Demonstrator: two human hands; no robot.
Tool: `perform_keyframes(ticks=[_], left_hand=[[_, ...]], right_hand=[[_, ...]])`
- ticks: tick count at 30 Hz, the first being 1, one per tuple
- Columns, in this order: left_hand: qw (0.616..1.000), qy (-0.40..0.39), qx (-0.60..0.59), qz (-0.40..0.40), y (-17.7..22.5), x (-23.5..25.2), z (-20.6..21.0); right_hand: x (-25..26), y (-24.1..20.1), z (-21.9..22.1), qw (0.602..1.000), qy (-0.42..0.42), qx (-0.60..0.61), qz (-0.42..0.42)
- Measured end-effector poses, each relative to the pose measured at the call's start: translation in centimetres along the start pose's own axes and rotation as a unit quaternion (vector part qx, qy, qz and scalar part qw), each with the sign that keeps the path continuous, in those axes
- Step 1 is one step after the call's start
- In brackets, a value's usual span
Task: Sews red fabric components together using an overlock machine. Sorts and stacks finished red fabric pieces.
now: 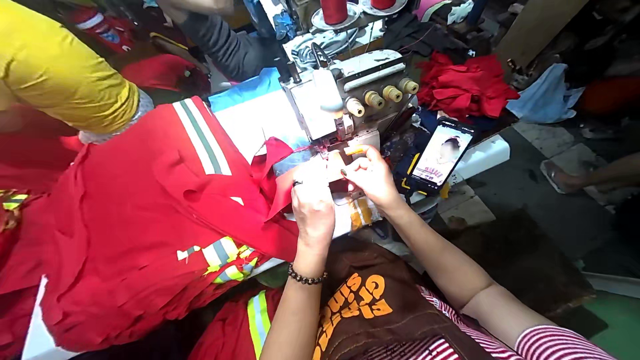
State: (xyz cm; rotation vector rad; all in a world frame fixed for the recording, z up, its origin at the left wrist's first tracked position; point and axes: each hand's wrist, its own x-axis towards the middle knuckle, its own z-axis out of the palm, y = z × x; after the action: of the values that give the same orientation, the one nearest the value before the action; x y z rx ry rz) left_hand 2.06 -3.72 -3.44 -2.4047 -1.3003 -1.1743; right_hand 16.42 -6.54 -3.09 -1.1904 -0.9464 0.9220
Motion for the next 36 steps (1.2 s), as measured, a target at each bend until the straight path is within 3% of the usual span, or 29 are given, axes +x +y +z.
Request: perform_keyframes(ticks=[4,12,16,18,21,24,26,29,32,36], left_hand=[[1.0,-0.01,-0.01,-0.018,-0.6,0.5,-0.3],[0.972,-0.139,-0.134,-0.133,-2.2,2.7,-1.8],[0.967,-0.222,-0.003,-0.123,-4.0,5.9,-1.0],[0.954,-0.249,0.036,-0.163,-5.6,9.4,0.7],[0.948,-0.262,0.006,-0.179,-7.9,10.8,0.6],[0.955,-0.234,-0.004,-0.182,-8.5,9.3,-1.3],[0.977,-0.153,-0.007,-0.152,-8.4,6.3,-3.1],[0.984,-0.084,-0.031,-0.151,-8.2,1.1,-7.3],[0.973,-0.021,-0.076,-0.219,-9.1,-2.9,-9.9],[0.942,0.02,-0.168,-0.289,-9.2,-8.1,-13.0]], right_hand=[[0.2,0.3,0.0,0.999,-0.004,-0.037,-0.03],[1.0,0.2,0.6,0.992,0.02,-0.116,-0.047],[-0.1,0.3,0.2,0.976,0.04,-0.197,-0.082],[-1.1,0.7,0.7,0.964,0.034,-0.232,-0.121],[-3.0,2.2,2.9,0.925,-0.047,-0.26,-0.273],[-5.4,4.7,5.6,0.834,-0.209,-0.308,-0.406],[-6.3,6.3,7.3,0.77,-0.334,-0.296,-0.456],[-6.6,8.4,8.8,0.673,-0.392,-0.346,-0.523],[-6.1,8.5,9.3,0.674,-0.344,-0.302,-0.579],[-6.4,6.3,9.1,0.733,-0.335,-0.26,-0.532]])
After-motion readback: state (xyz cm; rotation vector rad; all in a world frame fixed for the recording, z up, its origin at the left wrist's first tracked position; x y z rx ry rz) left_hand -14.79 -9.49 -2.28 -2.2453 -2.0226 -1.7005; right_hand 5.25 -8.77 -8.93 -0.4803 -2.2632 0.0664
